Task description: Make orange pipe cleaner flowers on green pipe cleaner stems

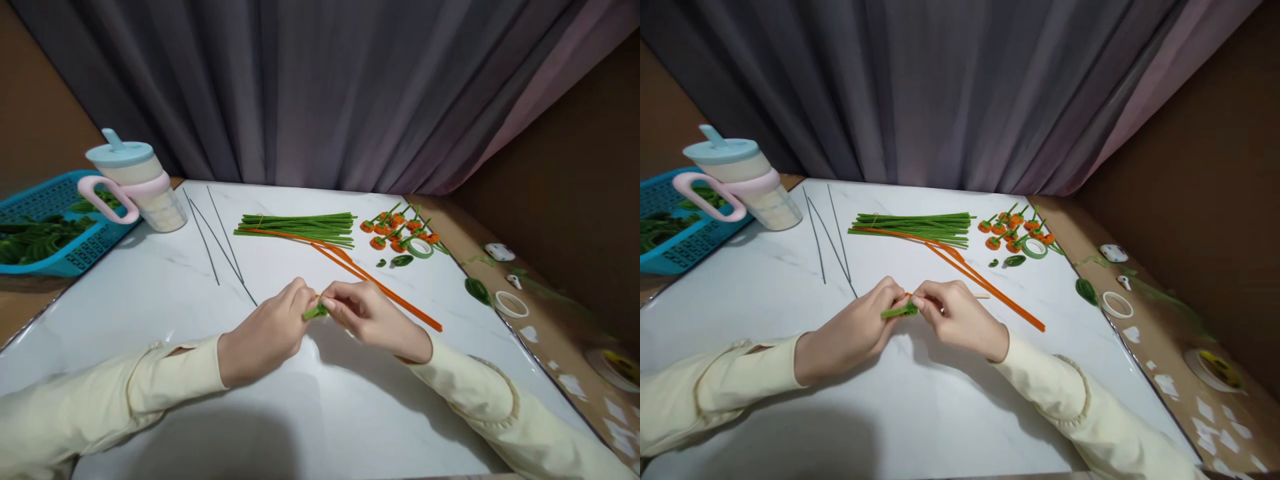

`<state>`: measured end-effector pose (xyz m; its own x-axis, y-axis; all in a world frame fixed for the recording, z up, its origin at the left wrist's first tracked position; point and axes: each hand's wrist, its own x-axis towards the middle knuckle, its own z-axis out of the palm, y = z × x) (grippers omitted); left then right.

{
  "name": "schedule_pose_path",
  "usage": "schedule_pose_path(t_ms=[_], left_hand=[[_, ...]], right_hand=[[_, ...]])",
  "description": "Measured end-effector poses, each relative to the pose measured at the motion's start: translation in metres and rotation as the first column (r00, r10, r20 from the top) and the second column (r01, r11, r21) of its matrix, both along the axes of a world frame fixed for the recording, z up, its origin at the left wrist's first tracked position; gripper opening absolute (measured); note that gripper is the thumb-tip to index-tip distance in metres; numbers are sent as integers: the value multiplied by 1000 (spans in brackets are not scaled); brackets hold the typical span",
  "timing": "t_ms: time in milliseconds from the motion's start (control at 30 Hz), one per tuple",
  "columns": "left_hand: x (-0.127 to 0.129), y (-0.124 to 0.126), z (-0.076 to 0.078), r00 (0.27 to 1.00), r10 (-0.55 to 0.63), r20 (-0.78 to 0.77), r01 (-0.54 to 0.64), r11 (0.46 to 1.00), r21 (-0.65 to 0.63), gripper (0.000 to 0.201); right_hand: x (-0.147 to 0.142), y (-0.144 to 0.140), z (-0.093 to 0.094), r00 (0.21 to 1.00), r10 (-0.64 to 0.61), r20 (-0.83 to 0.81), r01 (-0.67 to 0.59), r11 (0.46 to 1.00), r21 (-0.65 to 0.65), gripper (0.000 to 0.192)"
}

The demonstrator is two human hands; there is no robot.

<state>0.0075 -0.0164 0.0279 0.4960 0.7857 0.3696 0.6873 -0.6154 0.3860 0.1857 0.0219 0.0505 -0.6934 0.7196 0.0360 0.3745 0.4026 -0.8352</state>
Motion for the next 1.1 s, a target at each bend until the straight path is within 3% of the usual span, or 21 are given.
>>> schedule_pose_path(t_ms=[133, 233, 367, 500, 567, 633, 800, 1000, 1100], left_hand=[[0, 7, -3, 970, 90, 225, -34, 969, -243, 11], [-3, 11, -1, 932, 118, 341, 30, 917, -399, 13], [-11, 22, 4, 860, 193, 472, 191, 736, -649, 24], [-12, 30, -1, 866, 106, 489, 359, 548, -755, 28], [-10, 29, -6, 859, 105, 500, 405, 457, -792, 28], [-9, 27, -10, 833, 157, 530, 433, 410, -803, 28], [-6, 24, -15, 754, 292, 588, 470, 385, -794, 28], [-4, 20, -20, 719, 289, 633, 459, 486, -743, 23], [-2, 17, -22, 724, 288, 627, 439, 508, -741, 23]], right_hand=[[2, 2, -11, 999, -12, -37, 7, 989, -147, 23], [5, 1, -17, 996, -47, -71, 38, 992, -122, 24], [11, 1, -23, 998, -15, -63, 20, 995, 94, 19], [13, 1, -29, 997, 77, -21, -65, 932, 356, 12], [12, 0, -32, 994, 105, 9, -100, 911, 401, 13], [11, -1, -34, 994, 107, 33, -111, 904, 412, 14], [12, -3, -36, 997, 61, 41, -73, 895, 440, 17], [8, -12, -32, 963, -20, 268, -124, 852, 509, 24], [4, -16, -33, 956, -90, 278, -55, 878, 475, 23]])
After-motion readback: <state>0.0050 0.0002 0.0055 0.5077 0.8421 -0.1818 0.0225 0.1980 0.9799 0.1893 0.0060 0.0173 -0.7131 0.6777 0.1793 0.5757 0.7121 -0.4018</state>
